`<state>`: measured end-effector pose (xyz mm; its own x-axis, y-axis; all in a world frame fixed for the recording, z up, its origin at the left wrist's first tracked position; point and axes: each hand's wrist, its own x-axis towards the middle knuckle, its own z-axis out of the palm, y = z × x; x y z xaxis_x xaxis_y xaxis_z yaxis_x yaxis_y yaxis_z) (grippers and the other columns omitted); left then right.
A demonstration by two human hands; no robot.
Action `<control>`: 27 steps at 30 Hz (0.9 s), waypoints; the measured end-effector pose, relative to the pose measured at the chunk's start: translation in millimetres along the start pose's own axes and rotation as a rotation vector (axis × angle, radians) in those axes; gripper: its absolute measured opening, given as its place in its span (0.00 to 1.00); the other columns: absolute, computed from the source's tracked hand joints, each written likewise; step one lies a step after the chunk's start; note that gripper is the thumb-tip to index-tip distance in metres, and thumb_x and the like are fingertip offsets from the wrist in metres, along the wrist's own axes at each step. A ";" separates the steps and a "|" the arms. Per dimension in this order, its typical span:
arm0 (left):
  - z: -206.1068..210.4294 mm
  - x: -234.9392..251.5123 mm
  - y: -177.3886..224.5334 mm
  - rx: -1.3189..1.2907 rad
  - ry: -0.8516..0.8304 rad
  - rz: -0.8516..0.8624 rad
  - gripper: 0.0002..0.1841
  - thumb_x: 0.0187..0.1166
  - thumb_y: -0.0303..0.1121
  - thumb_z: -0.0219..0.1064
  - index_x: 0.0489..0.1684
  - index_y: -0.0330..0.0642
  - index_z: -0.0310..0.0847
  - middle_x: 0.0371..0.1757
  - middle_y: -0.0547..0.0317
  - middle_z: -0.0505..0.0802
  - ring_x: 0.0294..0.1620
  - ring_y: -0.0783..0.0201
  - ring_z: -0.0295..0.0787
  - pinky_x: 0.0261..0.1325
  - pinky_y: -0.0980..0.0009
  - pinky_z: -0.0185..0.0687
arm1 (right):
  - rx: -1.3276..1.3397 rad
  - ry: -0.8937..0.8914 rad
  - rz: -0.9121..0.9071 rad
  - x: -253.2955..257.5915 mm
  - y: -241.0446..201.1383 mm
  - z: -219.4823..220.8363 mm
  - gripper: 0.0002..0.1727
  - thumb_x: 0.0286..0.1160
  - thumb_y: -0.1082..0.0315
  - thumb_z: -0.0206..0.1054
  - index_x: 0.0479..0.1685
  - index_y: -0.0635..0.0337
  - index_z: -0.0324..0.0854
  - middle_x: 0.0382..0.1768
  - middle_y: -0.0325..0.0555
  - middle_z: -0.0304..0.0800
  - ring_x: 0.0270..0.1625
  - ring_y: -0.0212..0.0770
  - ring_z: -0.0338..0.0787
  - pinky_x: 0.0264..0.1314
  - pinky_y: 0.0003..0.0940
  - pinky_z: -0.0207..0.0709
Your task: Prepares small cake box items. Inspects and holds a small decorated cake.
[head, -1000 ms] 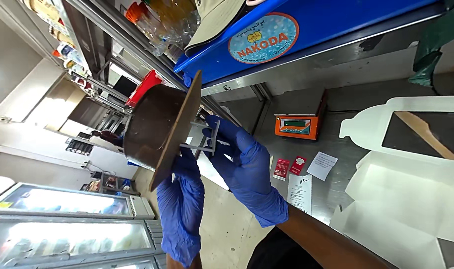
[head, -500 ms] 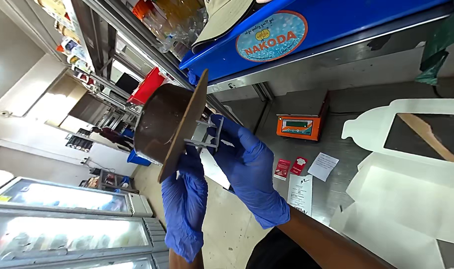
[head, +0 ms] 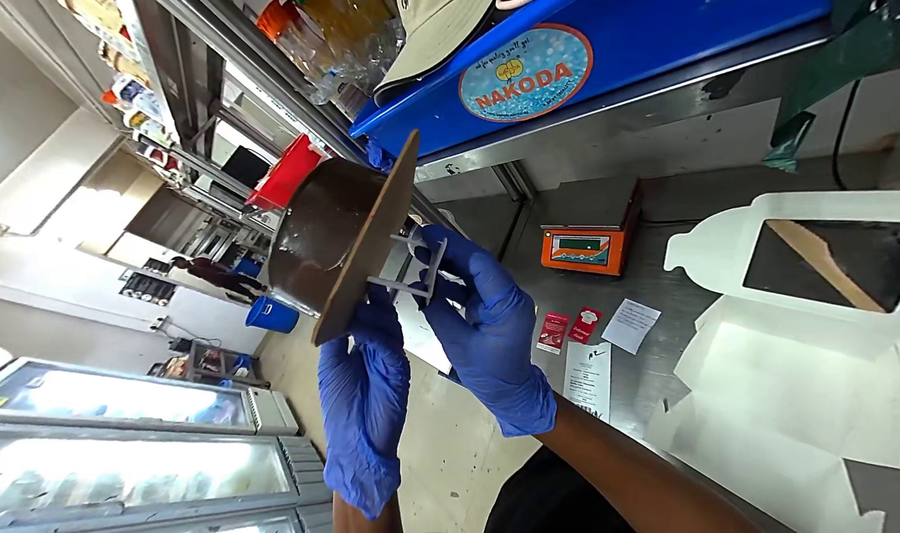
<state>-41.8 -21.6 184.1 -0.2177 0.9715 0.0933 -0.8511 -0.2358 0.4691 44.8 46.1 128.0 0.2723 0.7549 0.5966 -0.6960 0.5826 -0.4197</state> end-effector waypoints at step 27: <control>-3.7 -7.3 1.6 0.044 0.011 0.040 0.14 0.89 0.35 0.50 0.51 0.36 0.81 0.44 0.52 0.94 0.40 0.70 0.96 0.39 0.83 0.90 | 0.036 -0.025 0.161 -1.7 -9.8 3.8 0.22 0.66 0.84 0.72 0.62 0.76 0.79 0.55 0.53 0.90 0.55 0.36 0.93 0.60 0.30 0.90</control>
<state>-43.3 -29.2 180.9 -0.2565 0.9611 0.1027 -0.8198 -0.2726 0.5035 48.7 37.9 133.7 0.1389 0.8299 0.5404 -0.7528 0.4430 -0.4868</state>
